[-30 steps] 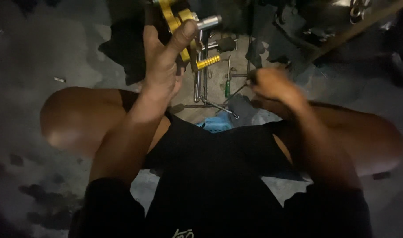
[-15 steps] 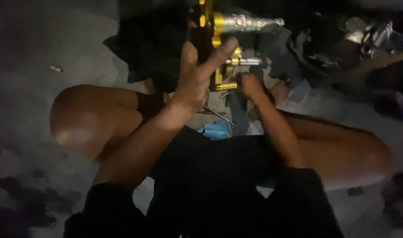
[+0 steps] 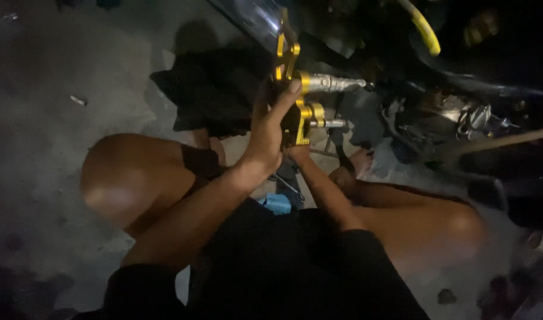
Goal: Assembling a motorcycle rearset footrest component using an allen key
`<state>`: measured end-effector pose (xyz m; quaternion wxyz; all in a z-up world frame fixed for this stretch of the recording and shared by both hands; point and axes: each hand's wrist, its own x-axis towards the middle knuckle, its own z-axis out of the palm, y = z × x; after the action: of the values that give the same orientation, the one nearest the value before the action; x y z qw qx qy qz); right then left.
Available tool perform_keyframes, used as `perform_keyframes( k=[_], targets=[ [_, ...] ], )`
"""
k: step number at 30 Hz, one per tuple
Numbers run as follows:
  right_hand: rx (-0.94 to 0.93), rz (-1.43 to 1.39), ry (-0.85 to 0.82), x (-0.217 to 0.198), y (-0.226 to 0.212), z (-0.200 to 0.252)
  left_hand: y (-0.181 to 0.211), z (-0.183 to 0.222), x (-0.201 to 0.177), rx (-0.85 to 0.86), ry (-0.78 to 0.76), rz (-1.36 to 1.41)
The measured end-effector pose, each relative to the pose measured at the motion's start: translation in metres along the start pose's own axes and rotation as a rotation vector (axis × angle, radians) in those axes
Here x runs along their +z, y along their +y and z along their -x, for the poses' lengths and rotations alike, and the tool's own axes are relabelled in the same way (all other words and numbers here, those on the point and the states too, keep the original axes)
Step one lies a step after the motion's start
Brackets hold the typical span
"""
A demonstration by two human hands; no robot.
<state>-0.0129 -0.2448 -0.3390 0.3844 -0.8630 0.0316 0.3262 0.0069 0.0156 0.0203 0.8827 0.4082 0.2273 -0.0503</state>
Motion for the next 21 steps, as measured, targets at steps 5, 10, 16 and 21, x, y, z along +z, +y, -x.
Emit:
perform_keyframes(
  k=[5,10,16,21],
  targets=[
    [0.056,-0.06,-0.032,-0.003,-0.002,0.0,-0.008,0.002,0.018,-0.088,0.276,0.106],
    [0.106,-0.117,-0.041,-0.014,0.015,-0.007,0.001,0.006,0.018,-0.058,0.193,0.125],
    [0.172,-0.198,-0.085,-0.007,0.051,-0.002,0.01,0.008,0.016,-0.004,-0.215,0.263],
    [0.334,-0.079,0.073,-0.11,-0.15,0.093,0.014,0.012,0.027,-0.054,-0.08,0.077]
  ],
)
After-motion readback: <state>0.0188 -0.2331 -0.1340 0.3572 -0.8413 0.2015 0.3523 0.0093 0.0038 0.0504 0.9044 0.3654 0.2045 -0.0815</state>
